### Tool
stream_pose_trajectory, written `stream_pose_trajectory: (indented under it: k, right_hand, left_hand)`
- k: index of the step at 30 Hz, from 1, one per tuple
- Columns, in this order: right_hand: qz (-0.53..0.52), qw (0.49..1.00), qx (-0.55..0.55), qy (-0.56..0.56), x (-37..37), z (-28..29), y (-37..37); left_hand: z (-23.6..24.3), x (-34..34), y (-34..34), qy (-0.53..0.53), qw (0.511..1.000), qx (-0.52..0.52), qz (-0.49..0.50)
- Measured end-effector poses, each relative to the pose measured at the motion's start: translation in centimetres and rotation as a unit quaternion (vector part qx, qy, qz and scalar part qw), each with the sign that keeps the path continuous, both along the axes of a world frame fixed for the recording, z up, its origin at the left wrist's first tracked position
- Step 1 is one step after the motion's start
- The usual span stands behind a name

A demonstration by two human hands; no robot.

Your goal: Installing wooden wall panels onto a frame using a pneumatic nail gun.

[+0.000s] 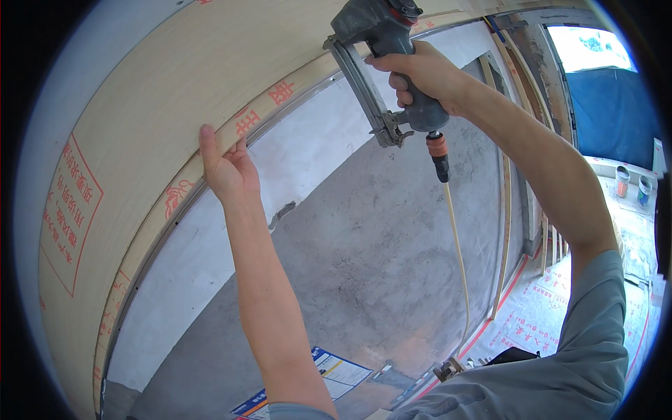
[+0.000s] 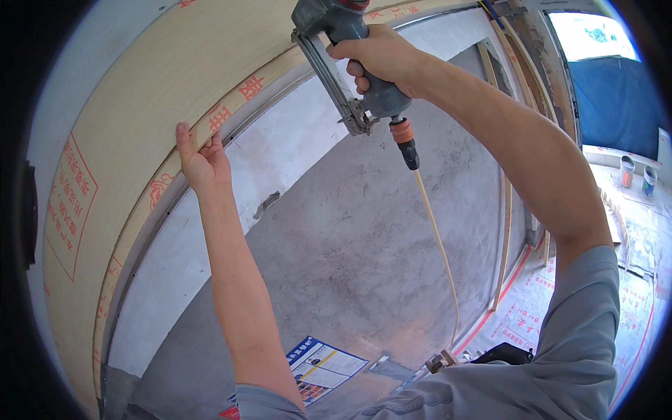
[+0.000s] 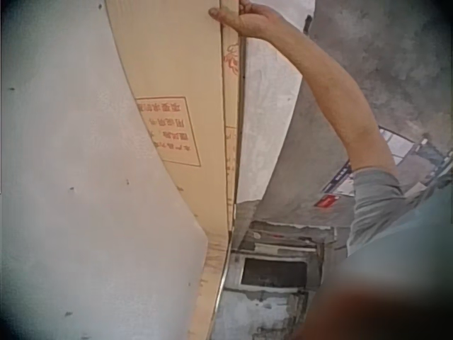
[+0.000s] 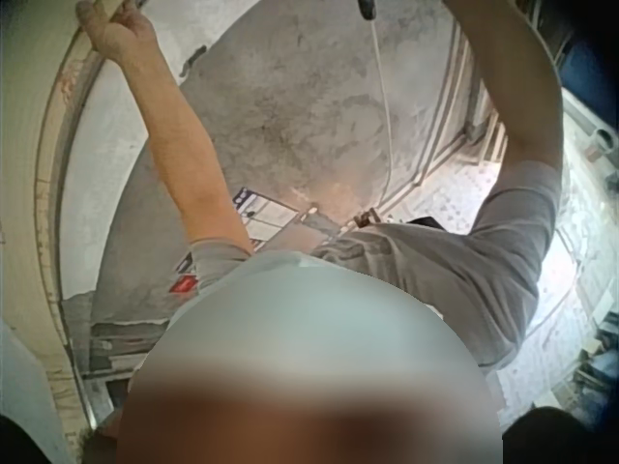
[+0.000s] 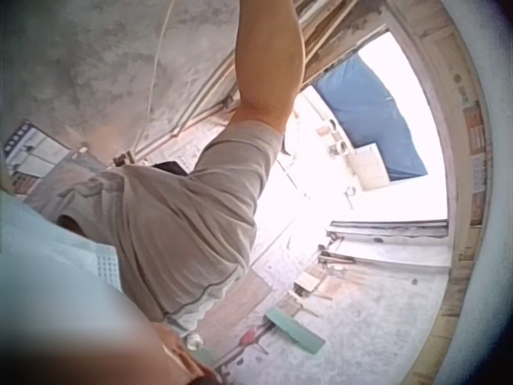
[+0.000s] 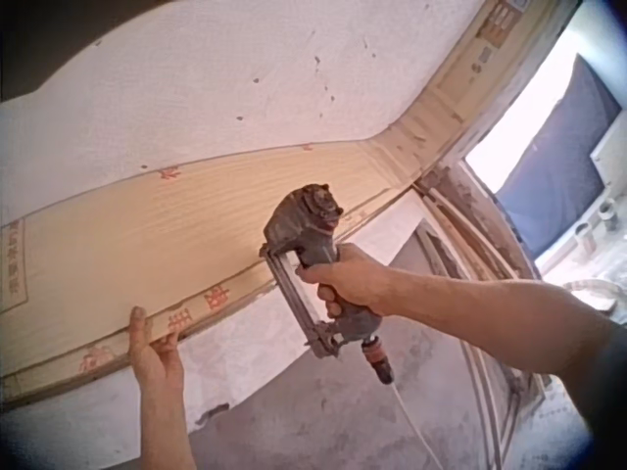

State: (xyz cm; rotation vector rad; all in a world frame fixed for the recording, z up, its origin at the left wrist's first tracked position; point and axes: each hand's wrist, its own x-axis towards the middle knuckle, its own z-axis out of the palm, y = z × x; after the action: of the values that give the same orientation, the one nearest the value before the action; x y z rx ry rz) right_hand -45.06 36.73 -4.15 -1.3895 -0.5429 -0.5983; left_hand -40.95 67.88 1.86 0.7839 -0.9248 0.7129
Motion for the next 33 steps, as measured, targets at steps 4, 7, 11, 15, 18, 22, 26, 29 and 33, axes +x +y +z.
stream_pose_trajectory:
  k: [4, 7, 11, 15, 18, 22, 26, 29, 33]
  right_hand:
    - [0.014, 1.0, -0.005, 0.001, -1.1, 0.2, 0.8]
    - [0.02, 1.0, 0.006, 0.0, -1.7, 0.0, 2.4]
    - [0.018, 1.0, -0.013, -0.007, -2.3, 0.1, 3.2]
    - [-0.007, 1.0, -0.029, -0.004, -3.1, 0.0, 4.2]
    - [0.002, 0.999, -0.048, -0.019, -3.8, 0.1, 5.7]
    - [-0.009, 0.999, -0.036, -0.009, -4.0, 0.1, 6.7]
    - [0.012, 0.999, -0.038, -0.006, -4.6, 0.2, 7.0]
    - [0.025, 0.997, -0.064, -0.02, -4.9, 0.3, 8.5]
    - [0.013, 0.999, -0.045, -0.019, -5.6, 0.0, 9.6]
  left_hand:
    - [0.2, 0.0, 0.3, -0.002, 1.0, 0.003, -0.002]
    - [-0.1, -0.4, 0.2, -0.003, 1.0, 0.013, -0.009]
    - [-0.1, -0.3, 0.0, -0.001, 1.0, 0.011, -0.008]
    - [-0.2, -0.3, -0.1, -0.005, 1.0, 0.009, -0.004]
    - [-0.3, -0.3, -0.1, -0.007, 1.0, 0.009, 0.001]
    - [-0.3, -0.3, -0.3, -0.014, 0.999, 0.014, 0.024]
    - [-0.4, -0.4, -0.4, 0.007, 0.999, -0.006, 0.048]
    - [-0.5, -0.3, -0.3, -0.006, 0.999, -0.002, 0.046]
    - [-0.6, -0.3, -0.3, -0.007, 0.999, -0.006, 0.052]
